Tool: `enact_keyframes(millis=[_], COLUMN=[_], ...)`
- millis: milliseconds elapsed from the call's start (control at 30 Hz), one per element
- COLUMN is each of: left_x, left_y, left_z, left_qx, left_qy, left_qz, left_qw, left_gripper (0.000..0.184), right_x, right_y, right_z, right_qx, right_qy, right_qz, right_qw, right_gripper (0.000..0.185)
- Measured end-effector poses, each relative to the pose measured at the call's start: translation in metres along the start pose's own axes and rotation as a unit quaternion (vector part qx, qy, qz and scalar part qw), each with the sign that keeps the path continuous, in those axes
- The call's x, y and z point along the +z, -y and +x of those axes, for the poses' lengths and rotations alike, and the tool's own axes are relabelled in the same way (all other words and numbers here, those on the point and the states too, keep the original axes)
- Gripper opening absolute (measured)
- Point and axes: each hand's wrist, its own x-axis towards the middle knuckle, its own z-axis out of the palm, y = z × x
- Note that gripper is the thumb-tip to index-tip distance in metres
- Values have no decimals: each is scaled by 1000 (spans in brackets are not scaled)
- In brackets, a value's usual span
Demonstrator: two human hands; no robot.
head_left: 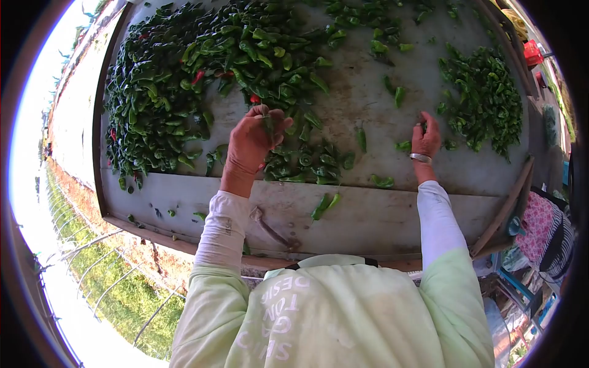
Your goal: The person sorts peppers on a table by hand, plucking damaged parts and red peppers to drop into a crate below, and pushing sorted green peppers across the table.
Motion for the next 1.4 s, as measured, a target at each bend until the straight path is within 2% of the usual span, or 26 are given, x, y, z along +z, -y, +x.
enact_keyframes(millis=[67,100,133,200,233,267,300,333,367,433,467,533,667,733,767,833,867,900,933,967,1033,1133,1300,1400], left_x=[-16,-24,-31,-31,-41,-35,-29,-27,-17,-2,9,25,20,23,24,33,36,35,29,35,27,23,15,6], left_y=[-22,-30,-35,-31,-25,-21,-18,-14,-14,-10,-8,-2,8,8,7,9,11,9,5,7,6,8,7,-9], left_z=[12,21,25,38,49,53,57,61,60,63,67,71,88,89,85,78,79,77,68,59,51,40,28,15], left_qx=[36,63,86,214,262,281,264,285,246,245,263,229,228,259,260,183,179,120,58,61,36,45,50,40], left_qy=[-18,-133,-236,-257,-244,-221,-219,-201,-199,-178,-164,-183,-192,-126,-123,-122,-121,-120,-132,-115,-124,-91,-140,-109], left_qz=[12,260,488,713,734,758,749,763,790,810,804,813,810,829,829,689,690,580,453,376,295,256,241,106], left_qw=[999,954,836,616,577,546,567,544,526,503,508,503,505,479,479,691,690,797,880,918,947,961,959,988], left_gripper=[17,17,17,18,22,21,21,22,24,25,25,27,27,26,26,26,26,22,19,14,20,26,26,20], right_x=[-1,-1,-2,-2,-7,-4,-5,-5,-6,-3,-6,-12,-9,-8,-7,-11,-15,-13,-5,0,-5,-2,-2,-5], right_y=[2,3,5,5,14,12,12,13,15,14,18,24,20,21,24,23,19,16,15,10,14,10,9,6], right_z=[0,0,0,0,2,2,2,2,1,0,3,2,0,-1,-2,1,1,3,0,-4,0,0,2,-2], right_qx=[8,4,0,7,27,9,12,31,50,52,57,63,89,94,95,87,90,61,34,47,37,40,30,24], right_qy=[8,3,-3,-8,9,-17,-24,-31,-16,-26,-25,-35,-18,-17,-18,-11,-9,-34,-48,-32,-2,-4,8,24], right_qz=[1,-3,-8,-12,-3,-12,-16,12,0,6,7,-1,13,23,22,-10,-11,-12,-3,-12,-15,-12,-20,-34], right_qw=[1000,1000,1000,1000,1000,1000,1000,999,999,998,998,997,996,995,995,996,996,997,998,998,999,999,999,999], right_gripper=[33,32,32,31,31,31,31,31,31,31,30,30,30,29,29,30,30,30,30,31,31,33,32,32])
